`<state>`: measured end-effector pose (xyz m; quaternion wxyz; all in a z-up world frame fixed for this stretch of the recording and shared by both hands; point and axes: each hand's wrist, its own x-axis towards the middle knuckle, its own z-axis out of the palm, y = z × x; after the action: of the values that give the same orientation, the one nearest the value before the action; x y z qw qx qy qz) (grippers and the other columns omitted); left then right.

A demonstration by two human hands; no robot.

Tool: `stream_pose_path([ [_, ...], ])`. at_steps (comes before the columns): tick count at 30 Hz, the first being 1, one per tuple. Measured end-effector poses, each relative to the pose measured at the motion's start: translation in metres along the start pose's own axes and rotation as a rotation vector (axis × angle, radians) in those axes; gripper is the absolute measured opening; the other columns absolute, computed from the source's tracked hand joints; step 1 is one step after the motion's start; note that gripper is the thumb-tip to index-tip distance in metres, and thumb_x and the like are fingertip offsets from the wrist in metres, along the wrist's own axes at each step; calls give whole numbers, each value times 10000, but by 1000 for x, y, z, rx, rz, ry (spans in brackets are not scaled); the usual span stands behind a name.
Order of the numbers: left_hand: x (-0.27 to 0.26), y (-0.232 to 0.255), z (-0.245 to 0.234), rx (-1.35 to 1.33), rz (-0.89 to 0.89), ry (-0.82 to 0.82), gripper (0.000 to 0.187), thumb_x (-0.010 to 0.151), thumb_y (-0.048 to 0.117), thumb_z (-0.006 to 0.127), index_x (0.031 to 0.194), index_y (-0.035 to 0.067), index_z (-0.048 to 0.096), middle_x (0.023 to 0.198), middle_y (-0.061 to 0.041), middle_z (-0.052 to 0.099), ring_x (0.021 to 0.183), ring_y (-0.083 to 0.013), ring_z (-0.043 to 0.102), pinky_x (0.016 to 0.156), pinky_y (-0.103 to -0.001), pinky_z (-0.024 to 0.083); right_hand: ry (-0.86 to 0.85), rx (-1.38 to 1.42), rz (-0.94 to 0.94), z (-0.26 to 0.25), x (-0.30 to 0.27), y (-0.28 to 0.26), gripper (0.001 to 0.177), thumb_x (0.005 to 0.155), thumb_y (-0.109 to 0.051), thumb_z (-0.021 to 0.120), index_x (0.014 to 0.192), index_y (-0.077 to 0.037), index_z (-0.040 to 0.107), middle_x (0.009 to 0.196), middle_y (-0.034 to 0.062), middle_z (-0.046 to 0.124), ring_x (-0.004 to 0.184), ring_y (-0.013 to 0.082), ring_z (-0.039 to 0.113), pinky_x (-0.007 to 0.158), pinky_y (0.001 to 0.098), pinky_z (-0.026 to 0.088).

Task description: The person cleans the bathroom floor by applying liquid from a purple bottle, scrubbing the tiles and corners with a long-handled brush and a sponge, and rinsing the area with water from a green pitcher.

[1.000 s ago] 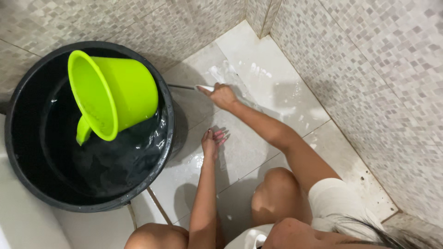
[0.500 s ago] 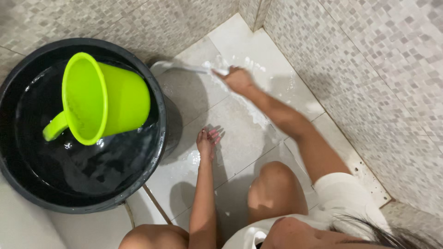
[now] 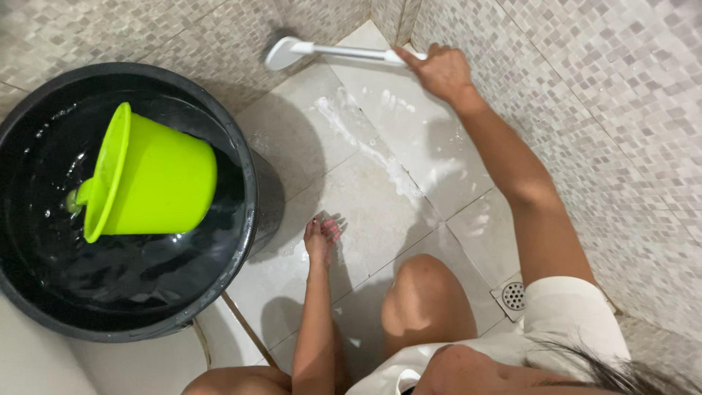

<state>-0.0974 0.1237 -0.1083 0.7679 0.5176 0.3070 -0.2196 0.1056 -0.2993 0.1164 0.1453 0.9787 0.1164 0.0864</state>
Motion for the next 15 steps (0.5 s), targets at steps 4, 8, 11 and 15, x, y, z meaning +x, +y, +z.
stream_pose_path([
  [4,0,-1,14,4,-11,-18,382,1086,299,406,1360,74,547,1077,-124,699,895,-211,672,779,-400,597,-23,-14,65,11,-16,-11,572,1060,-233,552,1597,-381,419,718,144,629,461,169,539,339,340,407],
  [8,-11,9,26,21,23,-55,378,1078,297,417,1375,100,541,1081,-115,689,905,-205,677,786,-397,594,-59,114,45,48,0,-83,697,953,-110,541,1588,-372,420,745,151,661,530,232,623,399,382,481],
  [11,-22,18,25,25,59,-47,381,1075,302,423,1377,96,531,1080,-119,688,918,-209,683,792,-398,597,-2,167,-15,68,28,-151,702,941,-100,538,1574,-385,429,759,121,675,605,249,664,465,415,526],
  [15,-30,19,12,12,52,2,391,1075,311,426,1380,91,530,1076,-122,691,919,-216,677,779,-396,585,43,260,-44,66,45,-202,596,993,-204,545,1551,-384,441,746,129,664,614,247,659,474,409,527],
])
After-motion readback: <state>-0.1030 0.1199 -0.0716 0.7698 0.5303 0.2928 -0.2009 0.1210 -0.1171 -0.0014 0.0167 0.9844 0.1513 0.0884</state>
